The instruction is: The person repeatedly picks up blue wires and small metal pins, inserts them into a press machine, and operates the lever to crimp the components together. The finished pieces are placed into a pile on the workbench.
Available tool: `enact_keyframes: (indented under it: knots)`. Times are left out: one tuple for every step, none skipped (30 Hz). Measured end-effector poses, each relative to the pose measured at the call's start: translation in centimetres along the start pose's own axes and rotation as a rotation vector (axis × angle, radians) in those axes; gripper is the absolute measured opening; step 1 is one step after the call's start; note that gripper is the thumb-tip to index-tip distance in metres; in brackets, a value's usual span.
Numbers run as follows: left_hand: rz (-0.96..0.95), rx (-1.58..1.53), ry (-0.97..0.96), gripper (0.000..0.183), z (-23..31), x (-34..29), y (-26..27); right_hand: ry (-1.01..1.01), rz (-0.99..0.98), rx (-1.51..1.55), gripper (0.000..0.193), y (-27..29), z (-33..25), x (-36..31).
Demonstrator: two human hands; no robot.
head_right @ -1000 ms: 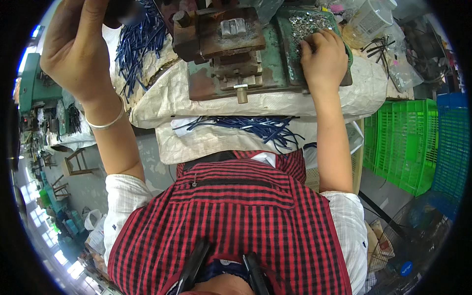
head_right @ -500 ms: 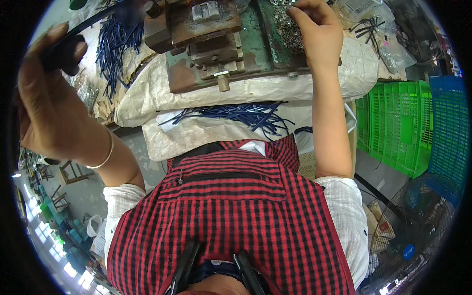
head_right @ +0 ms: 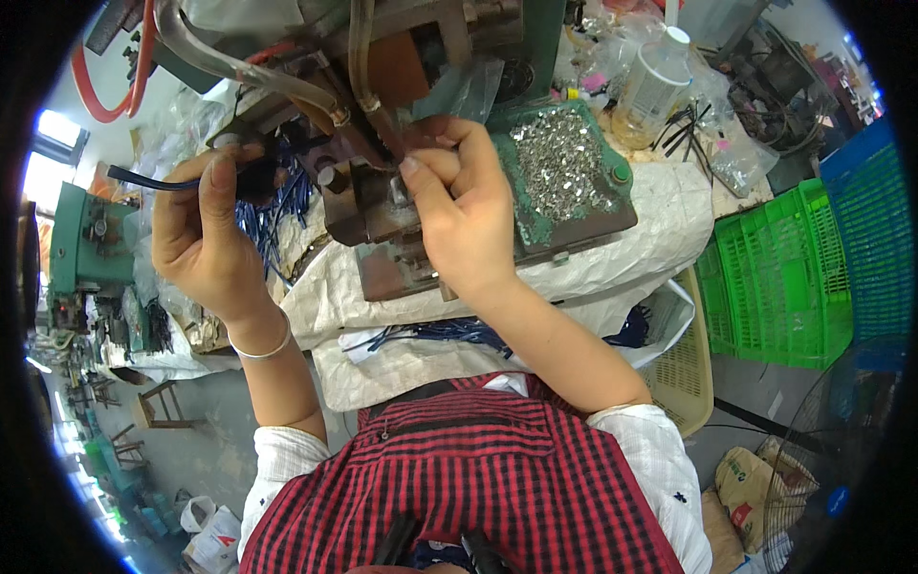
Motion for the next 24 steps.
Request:
enact_keyframes:
  knots:
    - [0.007,-0.006,0.013,0.01,0.0,-0.1,0.0,-0.018,0.007,-0.008,0.03,0.0,0.0,-0.2]
    - [0.015,-0.012,0.027,0.01,0.0,-0.2,-0.1,-0.036,0.014,-0.015,0.032,-0.1,0.2,-0.2]
    - [0.036,-0.078,0.056,0.009,0.1,-0.1,-0.3,-0.031,0.018,-0.039,0.036,-0.2,0.5,0.0]
    - [0.024,-0.057,0.033,0.009,0.0,-0.1,-0.5,-0.015,0.01,-0.067,0.037,-0.3,0.4,-0.1]
    - [0.013,-0.036,0.01,0.01,-0.1,-0.1,-0.5,0.0,0.001,-0.095,0.039,-0.4,0.1,-0.2]
    - [0.002,-0.014,-0.012,0.01,-0.3,0.0,-0.5,0.015,-0.008,-0.122,0.04,-0.3,-0.1,-0.2]
    - [-0.024,0.015,-0.033,0.009,-0.3,-0.1,-0.2,0.096,-0.001,-0.305,0.046,-0.2,0.0,-0.4]
    - [-0.031,0.007,-0.054,0.009,-0.3,-0.1,-0.3,0.119,-0.005,-0.318,0.048,-0.1,-0.3,-0.4]
    - [-0.039,-0.003,-0.074,0.008,-0.3,0.0,-0.7,0.143,-0.007,-0.332,0.05,-0.1,-1.0,-0.3]
    - [-0.053,-0.001,-0.084,0.007,-0.3,-0.4,-0.7,0.153,-0.008,-0.339,0.052,-0.1,-1.7,-0.5]
    - [-0.09,0.011,0.016,0.006,0.6,-1.2,-0.3,0.187,-0.085,-0.43,0.055,-0.1,-2.2,-0.6]
    - [-0.151,0.095,-0.037,0.009,0.6,-2.3,0.1,0.222,-0.165,-0.515,0.057,-0.1,-2.6,-0.8]
    - [-0.25,0.15,-0.232,0.013,0.6,-3.2,-0.2,0.27,-0.239,-0.602,0.06,-0.1,-3.0,-0.9]
    - [-0.315,0.221,-0.364,0.016,0.5,-4.5,-1.1,0.289,-0.289,-0.69,0.06,0.2,-3.4,-0.5]
    - [-0.379,0.284,-0.495,0.019,0.3,-5.8,-1.9,0.277,-0.3,-0.753,0.057,0.8,-3.4,0.1]
    - [-0.405,0.361,-0.569,0.021,0.5,-6.9,-3.1,0.274,-0.311,-0.821,0.055,1.6,-3.8,1.2]
    - [-0.456,0.418,-0.559,0.022,1.0,-7.3,-3.9,0.235,-0.272,-0.848,0.046,3.9,-2.9,2.8]
    - [-0.507,0.475,-0.549,0.023,1.4,-7.7,-4.5,0.192,-0.134,-0.82,0.041,6.8,-2.1,3.9]
    - [-0.455,0.452,-0.591,0.024,0.6,-7.9,-4.8,0.188,-0.009,-0.896,0.037,8.6,-2.7,4.5]
    - [-0.427,0.424,-0.627,0.024,0.1,-7.7,-5.2,0.413,0.124,-0.826,0.033,11.5,-2.3,4.7]
    - [-0.399,0.403,-0.651,0.023,-0.4,-7.7,-5.3,0.508,0.214,-0.867,0.029,13.3,-2.6,4.4]
    - [-0.38,0.375,-0.667,0.023,-0.7,-8.0,-5.3,0.503,0.277,-0.76,0.027,16.9,-1.4,4.9]
    - [-0.376,0.373,-0.719,0.023,-1.0,-7.9,-5.1,0.45,0.26,-0.727,0.026,17.4,-1.0,4.0]
    - [-0.328,0.336,-0.716,0.021,-1.2,-8.0,-5.3,0.394,0.249,-0.698,0.024,17.5,-1.3,2.7]
Point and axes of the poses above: each hand's wrist, its own x-axis towards the middle knuckle, its own y-axis out of the back of the hand, z = x × y, the point moved 2 cm from there along x, towards the middle knuckle, and after that the axes turned 3 degrees about x, right-handed, at the moved point
